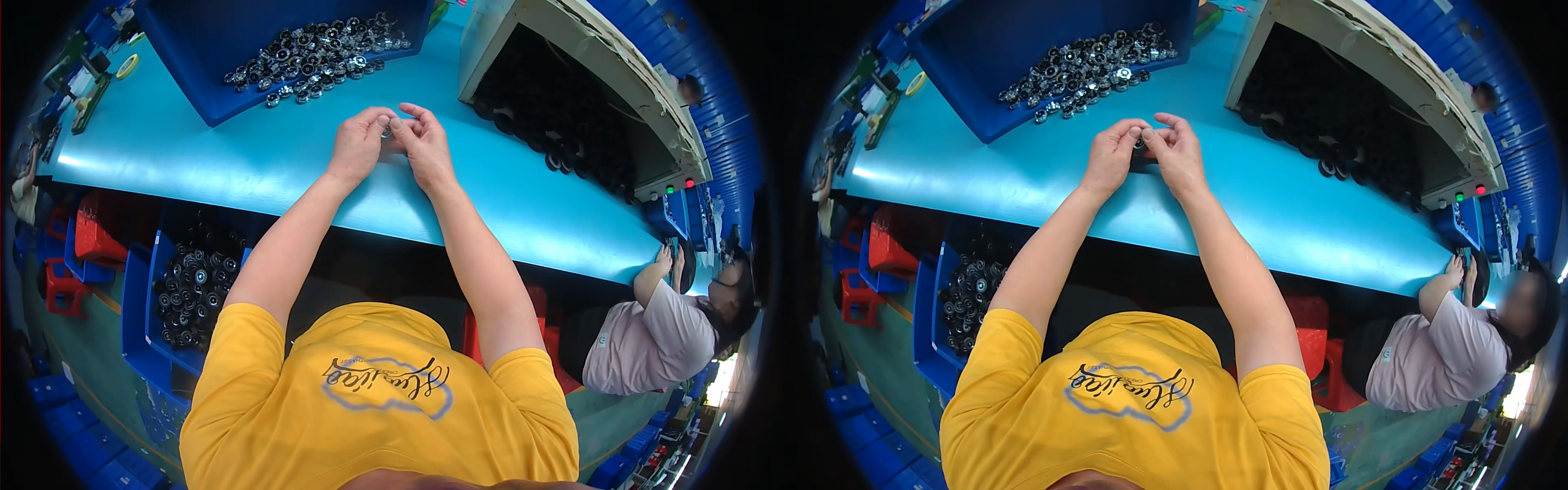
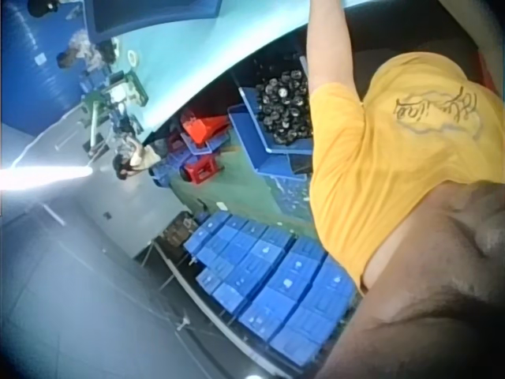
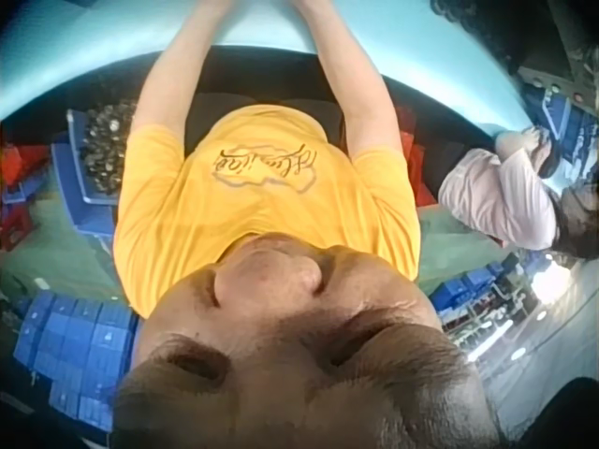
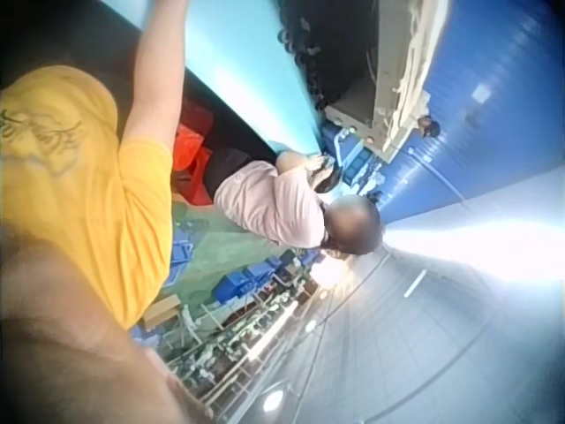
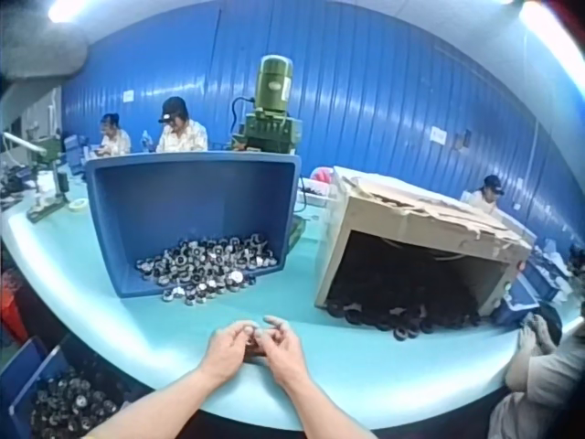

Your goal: Assembling or inspecting small mechanical components on a factory assembly line.

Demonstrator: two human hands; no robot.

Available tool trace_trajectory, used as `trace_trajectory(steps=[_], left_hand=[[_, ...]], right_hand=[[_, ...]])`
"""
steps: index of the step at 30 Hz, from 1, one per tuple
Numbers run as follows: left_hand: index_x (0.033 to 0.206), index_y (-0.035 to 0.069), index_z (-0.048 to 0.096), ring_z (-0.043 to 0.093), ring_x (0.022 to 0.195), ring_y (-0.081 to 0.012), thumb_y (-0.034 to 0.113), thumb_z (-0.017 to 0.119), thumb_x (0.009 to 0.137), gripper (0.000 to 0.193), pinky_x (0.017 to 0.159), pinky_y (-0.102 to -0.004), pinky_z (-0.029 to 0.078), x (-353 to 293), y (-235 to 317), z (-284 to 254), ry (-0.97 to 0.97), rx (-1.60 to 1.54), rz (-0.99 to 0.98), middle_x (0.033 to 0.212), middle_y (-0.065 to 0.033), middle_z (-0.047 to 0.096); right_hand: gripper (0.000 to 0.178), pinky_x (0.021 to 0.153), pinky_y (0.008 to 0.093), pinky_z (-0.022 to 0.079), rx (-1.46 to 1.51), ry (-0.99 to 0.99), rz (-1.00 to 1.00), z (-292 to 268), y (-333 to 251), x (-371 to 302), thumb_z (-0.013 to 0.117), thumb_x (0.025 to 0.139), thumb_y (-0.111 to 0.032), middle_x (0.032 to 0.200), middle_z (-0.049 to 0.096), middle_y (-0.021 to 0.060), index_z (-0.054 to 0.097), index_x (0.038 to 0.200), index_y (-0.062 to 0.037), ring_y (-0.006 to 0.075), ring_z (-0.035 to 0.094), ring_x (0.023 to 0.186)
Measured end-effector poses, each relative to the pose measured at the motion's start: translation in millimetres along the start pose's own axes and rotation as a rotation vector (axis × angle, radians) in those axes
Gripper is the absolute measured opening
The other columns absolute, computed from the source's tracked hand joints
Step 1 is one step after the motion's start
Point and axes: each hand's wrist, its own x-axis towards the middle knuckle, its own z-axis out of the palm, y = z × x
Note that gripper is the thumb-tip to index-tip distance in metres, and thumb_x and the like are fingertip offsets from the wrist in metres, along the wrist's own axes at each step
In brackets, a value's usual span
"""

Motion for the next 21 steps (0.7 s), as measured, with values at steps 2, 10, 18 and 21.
trace_trajectory(steps=[2,10,18,21], left_hand=[[0.109,0.003,0.068,0.062,0.085,-0.0134,0.019,0.051,0.102,0.024,0.077,-0.0306,0.051,0.9,3.0,-1.2,-0.072,-0.166,-0.169,0.093,-0.0036,0.069],[0.133,0.008,0.055,0.056,0.080,-0.0057,0.011,0.065,0.093,0.041,0.062,-0.0217,0.045,-5.9,8.3,5.0,-0.153,-0.113,0.031,0.094,0.0018,0.063],[0.137,0.009,0.053,0.058,0.088,-0.0075,0.003,0.064,0.090,0.048,0.075,-0.0246,0.051,-5.4,14.3,1.2,-0.275,-0.195,-0.148,0.101,-0.0013,0.063],[0.136,0.008,0.054,0.058,0.087,-0.0072,0.003,0.064,0.091,0.047,0.074,-0.0242,0.050,-7.2,16.4,3.7,-0.215,0.045,0.055,0.102,-0.0009,0.063]], right_hand=[[0.045,0.070,0.0278,0.054,0.025,0.003,0.010,-5.2,2.0,0.7,0.066,0.094,-0.010,0.094,0.065,0.0099,0.047,0.131,0.0052,0.0152,0.064,0.082],[0.038,0.069,0.0262,0.053,0.227,0.095,-0.031,-8.1,9.1,5.9,0.066,0.095,-0.015,0.095,0.065,0.0103,0.050,0.123,0.0043,0.0146,0.064,0.079],[0.042,0.069,0.0257,0.052,0.010,0.030,-0.096,-12.3,5.7,3.3,0.071,0.093,-0.021,0.089,0.065,0.0077,0.050,0.121,0.0027,0.0123,0.062,0.079],[0.040,0.067,0.0253,0.052,-0.035,0.073,-0.169,-12.6,17.8,6.6,0.071,0.093,-0.022,0.088,0.065,0.0074,0.050,0.117,0.0020,0.0121,0.063,0.079]])
